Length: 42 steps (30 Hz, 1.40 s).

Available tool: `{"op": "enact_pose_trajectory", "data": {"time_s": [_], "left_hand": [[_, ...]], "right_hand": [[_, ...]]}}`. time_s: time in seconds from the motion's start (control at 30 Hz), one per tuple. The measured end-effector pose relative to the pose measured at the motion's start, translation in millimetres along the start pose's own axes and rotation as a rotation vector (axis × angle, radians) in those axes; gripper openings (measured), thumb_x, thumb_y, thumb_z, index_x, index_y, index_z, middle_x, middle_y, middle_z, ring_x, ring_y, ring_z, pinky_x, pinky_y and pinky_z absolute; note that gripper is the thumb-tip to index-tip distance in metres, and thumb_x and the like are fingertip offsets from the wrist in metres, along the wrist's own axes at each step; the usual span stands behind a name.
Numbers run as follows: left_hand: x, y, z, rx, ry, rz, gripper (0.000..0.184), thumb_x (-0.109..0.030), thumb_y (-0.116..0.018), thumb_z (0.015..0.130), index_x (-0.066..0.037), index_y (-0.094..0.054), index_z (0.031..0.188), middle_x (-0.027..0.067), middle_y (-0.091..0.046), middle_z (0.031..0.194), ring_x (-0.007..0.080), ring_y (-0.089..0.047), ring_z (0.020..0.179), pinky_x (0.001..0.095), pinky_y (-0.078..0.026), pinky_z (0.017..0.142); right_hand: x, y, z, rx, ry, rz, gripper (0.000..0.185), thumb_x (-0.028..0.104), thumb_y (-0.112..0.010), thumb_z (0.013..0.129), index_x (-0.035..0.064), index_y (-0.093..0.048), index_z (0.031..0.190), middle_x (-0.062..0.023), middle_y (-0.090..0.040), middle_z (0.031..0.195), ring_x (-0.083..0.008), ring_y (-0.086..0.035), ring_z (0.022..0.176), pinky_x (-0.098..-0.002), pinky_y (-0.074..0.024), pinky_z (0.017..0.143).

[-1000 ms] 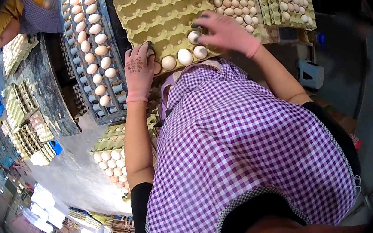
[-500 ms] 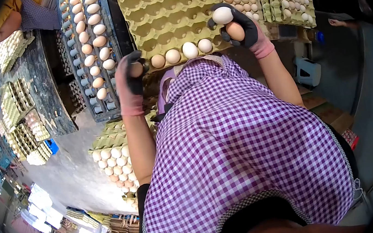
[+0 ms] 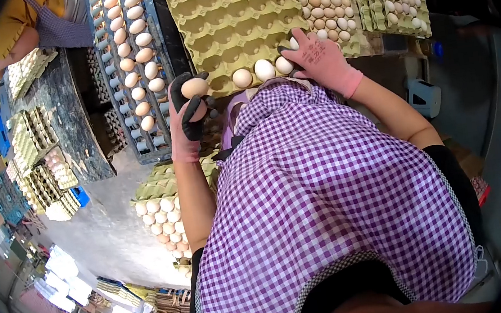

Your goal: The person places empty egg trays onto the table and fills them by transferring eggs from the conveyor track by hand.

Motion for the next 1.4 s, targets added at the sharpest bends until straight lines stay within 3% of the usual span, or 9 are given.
{"op": "enact_pose_trajectory", "data": {"time_s": [0.13, 0.17, 0.33, 0.47, 0.6, 0.87, 1.0, 1.3, 1.4], "left_hand": [[-8, -16, 12, 0.160, 0.099, 0.437, 0.041, -0.012, -0.068, 0.085, -0.003, -0.061, 0.124, 0.0106, -0.063, 0.125, 0.0189, -0.061, 0.109, 0.0313, -0.050, 0.093], [0, -21, 21, 0.204, -0.285, 0.825, 0.036, -0.016, -0.068, 0.086, -0.007, -0.065, 0.121, 0.0136, -0.061, 0.123, 0.0245, -0.065, 0.107, 0.0348, -0.052, 0.092], [25, -67, 24, 0.102, -0.447, 1.729, 0.020, -0.030, -0.074, 0.079, -0.017, -0.068, 0.093, 0.0118, -0.057, 0.107, 0.0295, -0.065, 0.094, 0.0397, -0.056, 0.073], [37, -78, 28, 0.054, -0.545, 1.814, 0.008, -0.022, -0.062, 0.086, -0.017, -0.069, 0.085, 0.0103, -0.056, 0.109, 0.0278, -0.062, 0.088, 0.0381, -0.054, 0.068], [24, -49, 16, -0.094, -0.362, 1.453, 0.025, -0.036, -0.068, 0.084, -0.021, -0.071, 0.104, 0.0119, -0.054, 0.123, 0.0300, -0.063, 0.102, 0.0419, -0.055, 0.082], [68, 99, -26, -0.842, 0.099, 1.061, 0.058, -0.050, -0.064, 0.092, -0.012, -0.055, 0.135, 0.0175, -0.063, 0.129, 0.0446, -0.035, 0.140, 0.0457, -0.041, 0.109], [118, 122, -19, -1.062, 0.207, 1.145, 0.057, -0.046, -0.066, 0.090, -0.015, -0.051, 0.136, 0.0271, -0.051, 0.139, 0.0413, -0.044, 0.135, 0.0462, -0.048, 0.101], [81, 106, -57, -1.145, 0.411, 0.800, 0.069, -0.022, -0.076, 0.078, -0.010, -0.046, 0.139, 0.0285, -0.035, 0.141, 0.0453, -0.059, 0.115, 0.0460, -0.051, 0.098], [75, 113, -51, -1.314, 0.252, 0.947, 0.055, -0.014, -0.069, 0.076, -0.003, -0.053, 0.127, 0.0304, -0.044, 0.129, 0.0475, -0.053, 0.118, 0.0479, -0.046, 0.104]], "right_hand": [[-4, 1, 0, -0.009, -0.015, 0.106, 0.048, 0.037, -0.078, 0.078, 0.0260, -0.064, 0.122, -0.0125, -0.050, 0.132, -0.0264, -0.060, 0.107, -0.0363, -0.0512, 0.077], [-11, 0, -1, -0.042, -0.038, 0.203, 0.049, 0.036, -0.078, 0.078, 0.0251, -0.064, 0.124, -0.0148, -0.050, 0.134, -0.0297, -0.060, 0.112, -0.0390, -0.0516, 0.083], [-40, 4, 10, -0.125, -0.238, 0.710, 0.051, 0.025, -0.077, 0.079, 0.0119, -0.064, 0.126, -0.0140, -0.056, 0.127, -0.0269, -0.063, 0.110, -0.0327, -0.0490, 0.096], [-53, -12, 36, -0.194, -0.118, 1.032, 0.047, 0.019, -0.075, 0.082, 0.0041, -0.063, 0.125, -0.0106, -0.056, 0.122, -0.0208, -0.062, 0.106, -0.0293, -0.0484, 0.093], [-28, 24, 74, -0.111, -0.140, 1.184, 0.045, 0.018, -0.074, 0.083, 0.0021, -0.064, 0.123, -0.0104, -0.057, 0.121, -0.0200, -0.061, 0.106, -0.0304, -0.0487, 0.093], [152, 24, 207, 0.292, 0.562, 0.580, 0.056, 0.046, -0.071, 0.084, 0.0139, -0.063, 0.130, -0.0170, -0.059, 0.113, -0.0337, -0.062, 0.112, -0.0415, -0.0493, 0.097], [225, -39, 264, 0.405, 0.715, 0.403, 0.066, 0.052, -0.070, 0.081, 0.0102, -0.062, 0.131, -0.0199, -0.067, 0.117, -0.0345, -0.063, 0.112, -0.0412, -0.0491, 0.098], [249, -34, 275, 0.209, 0.756, 0.188, 0.052, 0.024, -0.070, 0.080, 0.0116, -0.051, 0.127, -0.0257, -0.047, 0.132, -0.0425, -0.060, 0.113, -0.0456, -0.0515, 0.094], [231, -42, 277, 0.165, 0.751, 0.306, 0.051, 0.022, -0.067, 0.080, 0.0053, -0.051, 0.125, -0.0256, -0.059, 0.123, -0.0447, -0.046, 0.130, -0.0483, -0.0455, 0.103]]}}
Point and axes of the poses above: each hand's wrist, its own z-axis towards the middle knuckle, its own y-axis out of the back of the hand, x = y × z, the point moved 2 cm from there along z, towards the middle knuckle
